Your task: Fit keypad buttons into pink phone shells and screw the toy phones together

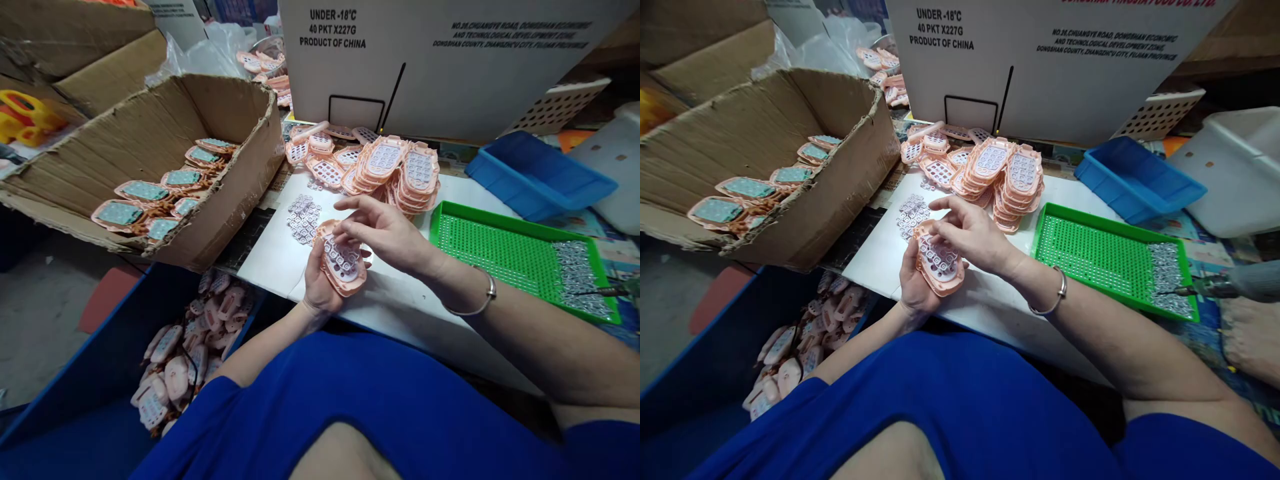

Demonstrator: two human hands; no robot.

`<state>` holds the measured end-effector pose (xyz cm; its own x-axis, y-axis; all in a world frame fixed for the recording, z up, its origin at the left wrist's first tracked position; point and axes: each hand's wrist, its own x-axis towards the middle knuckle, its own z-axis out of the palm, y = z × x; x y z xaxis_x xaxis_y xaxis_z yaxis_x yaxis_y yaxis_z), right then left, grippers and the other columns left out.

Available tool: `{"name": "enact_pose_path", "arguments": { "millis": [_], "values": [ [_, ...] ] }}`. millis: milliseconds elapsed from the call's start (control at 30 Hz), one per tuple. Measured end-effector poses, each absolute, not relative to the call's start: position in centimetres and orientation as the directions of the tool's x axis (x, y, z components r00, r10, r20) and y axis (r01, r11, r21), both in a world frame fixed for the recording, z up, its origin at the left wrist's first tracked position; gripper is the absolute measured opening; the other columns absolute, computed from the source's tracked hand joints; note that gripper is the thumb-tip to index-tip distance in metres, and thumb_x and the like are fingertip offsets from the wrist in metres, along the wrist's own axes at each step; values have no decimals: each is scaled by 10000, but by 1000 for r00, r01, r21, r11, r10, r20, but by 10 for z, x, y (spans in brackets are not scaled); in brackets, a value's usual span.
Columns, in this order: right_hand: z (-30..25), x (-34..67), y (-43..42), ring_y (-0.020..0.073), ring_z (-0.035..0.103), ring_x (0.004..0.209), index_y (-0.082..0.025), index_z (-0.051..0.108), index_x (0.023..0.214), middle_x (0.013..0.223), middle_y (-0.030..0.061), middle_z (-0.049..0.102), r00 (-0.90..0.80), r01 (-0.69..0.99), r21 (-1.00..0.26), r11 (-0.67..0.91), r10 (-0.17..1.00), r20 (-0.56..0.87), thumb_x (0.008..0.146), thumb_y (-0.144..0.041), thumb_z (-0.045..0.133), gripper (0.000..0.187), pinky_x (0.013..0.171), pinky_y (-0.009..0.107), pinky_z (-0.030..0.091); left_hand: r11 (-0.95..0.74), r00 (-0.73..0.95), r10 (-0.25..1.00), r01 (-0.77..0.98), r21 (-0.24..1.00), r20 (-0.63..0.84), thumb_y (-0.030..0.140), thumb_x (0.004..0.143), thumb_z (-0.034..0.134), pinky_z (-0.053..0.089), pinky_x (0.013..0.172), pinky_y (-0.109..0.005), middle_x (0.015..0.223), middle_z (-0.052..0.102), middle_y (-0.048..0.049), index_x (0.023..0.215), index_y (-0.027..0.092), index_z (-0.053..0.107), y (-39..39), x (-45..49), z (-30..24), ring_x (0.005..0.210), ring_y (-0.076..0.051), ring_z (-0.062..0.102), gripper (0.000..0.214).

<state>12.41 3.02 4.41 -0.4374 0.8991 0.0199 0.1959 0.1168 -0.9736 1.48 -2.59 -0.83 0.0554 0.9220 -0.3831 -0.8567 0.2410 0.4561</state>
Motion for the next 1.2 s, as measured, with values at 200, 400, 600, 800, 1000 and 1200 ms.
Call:
{"name": "enact_pose_path", "arguments": {
  "millis": [200,400,600,800,1000,1200],
  "values": [
    [22,151,30,254,603,1250,-181,652,1147,1296,127,666,-755,268,-338,902,415,508,915,-134,499,282,1027,495,510,220,60,914,-904,366,-401,504,976,361,537,936,-417,901,745,-53,1202,214,643,-23,6,-5,982,-242,705,463],
    [12,156,27,218,641,1196,-200,669,1159,1253,101,699,-860,277,-5,961,250,444,967,-125,454,298,997,469,521,232,57,878,-919,318,-476,468,984,376,526,878,-276,998,745,-61,1280,162,601,-23,7,-3,1022,-189,689,482],
    [4,152,23,210,692,1061,-191,688,1141,1164,104,736,-819,302,44,952,236,523,975,-144,467,280,882,419,578,227,57,870,-928,294,-491,467,993,373,527,784,-227,919,740,-54,1347,135,555,-24,7,-5,883,-151,698,518],
    [6,153,18,175,709,893,-133,700,1037,991,103,765,-776,280,248,927,67,627,962,-108,464,249,778,333,594,231,61,877,-924,306,-477,464,1001,332,541,816,-233,862,747,-57,1296,113,598,-26,9,-2,911,-159,720,531],
    [3,154,14,140,686,807,-139,697,889,860,55,757,-697,368,329,870,23,717,961,-118,488,221,815,303,586,217,25,862,-921,323,-507,489,1007,269,496,1017,-313,981,760,-88,1340,109,577,-26,14,1,1149,-207,670,592],
    [8,157,13,156,711,830,-124,699,872,887,68,769,-749,346,354,869,29,662,954,-89,485,232,824,327,608,187,-5,888,-909,372,-459,456,1005,287,482,1048,-319,923,764,-68,1254,132,637,-25,17,-5,1176,-204,659,537]
  ]
}}
